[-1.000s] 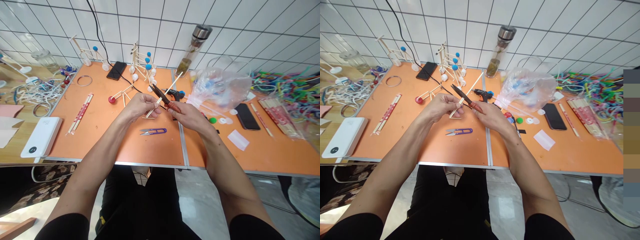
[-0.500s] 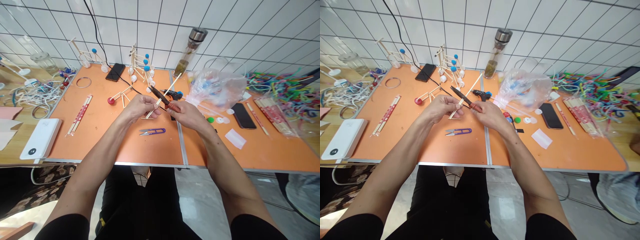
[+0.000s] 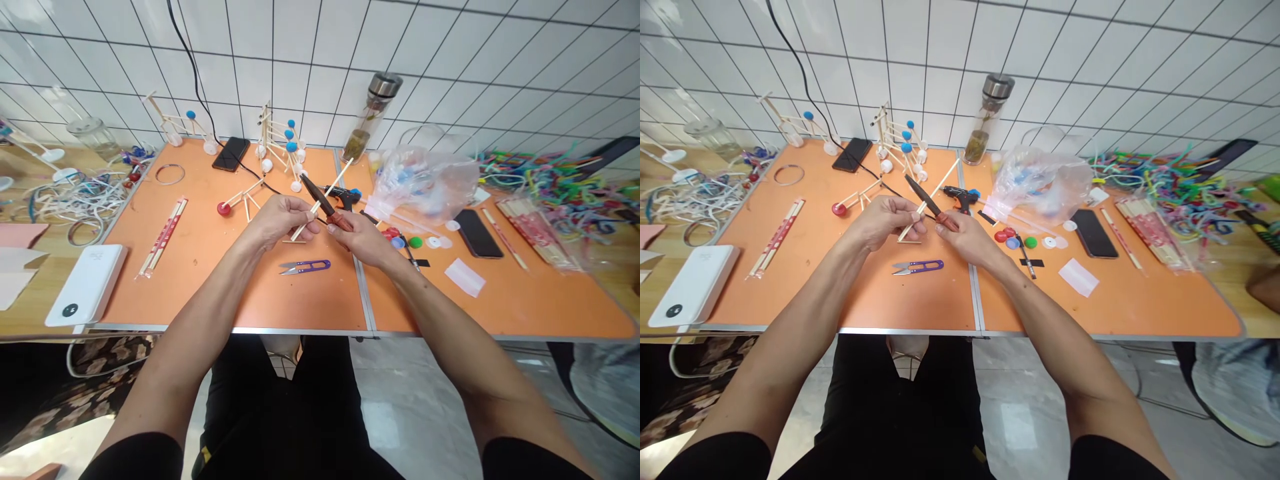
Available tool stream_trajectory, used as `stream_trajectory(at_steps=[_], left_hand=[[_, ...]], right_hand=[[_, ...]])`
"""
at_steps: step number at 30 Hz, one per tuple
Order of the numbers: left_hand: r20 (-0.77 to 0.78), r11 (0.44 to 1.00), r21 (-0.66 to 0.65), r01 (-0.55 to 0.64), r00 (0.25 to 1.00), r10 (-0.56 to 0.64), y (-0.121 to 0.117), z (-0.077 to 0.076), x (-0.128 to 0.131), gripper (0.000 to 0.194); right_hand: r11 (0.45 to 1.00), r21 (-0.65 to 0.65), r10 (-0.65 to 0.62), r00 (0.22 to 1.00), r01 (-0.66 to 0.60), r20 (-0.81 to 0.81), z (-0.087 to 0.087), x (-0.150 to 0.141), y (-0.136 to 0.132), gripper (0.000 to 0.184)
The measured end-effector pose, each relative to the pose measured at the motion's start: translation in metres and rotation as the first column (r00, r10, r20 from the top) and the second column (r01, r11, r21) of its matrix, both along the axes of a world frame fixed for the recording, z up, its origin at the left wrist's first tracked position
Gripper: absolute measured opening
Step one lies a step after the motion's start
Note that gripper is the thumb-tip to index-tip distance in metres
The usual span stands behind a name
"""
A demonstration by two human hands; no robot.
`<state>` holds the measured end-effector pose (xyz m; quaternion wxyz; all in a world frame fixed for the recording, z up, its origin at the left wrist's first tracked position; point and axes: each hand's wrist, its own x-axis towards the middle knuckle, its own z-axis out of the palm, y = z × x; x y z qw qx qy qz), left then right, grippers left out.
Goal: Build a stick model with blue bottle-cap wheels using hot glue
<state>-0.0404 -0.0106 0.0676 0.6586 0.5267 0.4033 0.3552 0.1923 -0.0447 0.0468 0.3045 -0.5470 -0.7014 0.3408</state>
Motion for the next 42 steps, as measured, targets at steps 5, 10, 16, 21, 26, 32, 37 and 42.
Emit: stream_trajectory(at_steps=[5, 10, 16, 21, 26, 32, 37, 42], left_hand=[[-0.045, 1.000, -0.026, -0.001, 0.999, 0.000, 0.000, -0.001, 0.003, 0.010], [-0.061, 0.999, -0.038, 0.023, 0.998, -0.026, 0.002, -0.004, 0.000, 0.007], [0.024, 0.995, -0.024, -0.096, 0.995, 0.097, 0.006, -0.001, -0.004, 0.012], [0.089, 0.981, -0.011, -0.192, 0.977, 0.192, 0.009, -0.002, -0.003, 0.019], [0.120, 0.974, -0.019, -0.228, 0.966, 0.228, 0.009, -0.003, -0.001, 0.016], [0.188, 0.973, -0.010, -0.231, 0.955, 0.228, 0.010, -0.008, 0.001, 0.018], [0.226, 0.965, 0.006, -0.263, 0.940, 0.255, 0.011, -0.014, 0.003, 0.018], [0.264, 0.942, -0.004, -0.334, 0.909, 0.323, 0.011, -0.013, 0.006, 0.014]], right_hand=[[0.999, -0.007, -0.032, 0.998, 0.033, 0.044, -0.006, -0.001, -0.001, 0.034], [0.993, 0.024, -0.116, 0.983, 0.113, 0.145, -0.008, 0.004, 0.000, 0.033], [0.980, 0.048, -0.197, 0.911, 0.193, 0.362, 0.001, 0.036, -0.017, 0.032], [0.994, 0.018, -0.096, 0.802, 0.106, 0.590, -0.005, 0.073, -0.041, 0.040], [0.999, 0.031, -0.036, 0.763, 0.021, 0.646, -0.018, 0.100, -0.050, 0.031], [0.983, 0.158, -0.162, 0.865, 0.098, 0.475, 0.005, 0.077, -0.043, 0.035], [0.988, 0.133, -0.087, 0.991, 0.073, 0.102, 0.034, 0.005, -0.016, 0.024], [1.000, -0.003, 0.005, 0.986, -0.006, -0.166, 0.026, -0.046, 0.011, 0.019]])
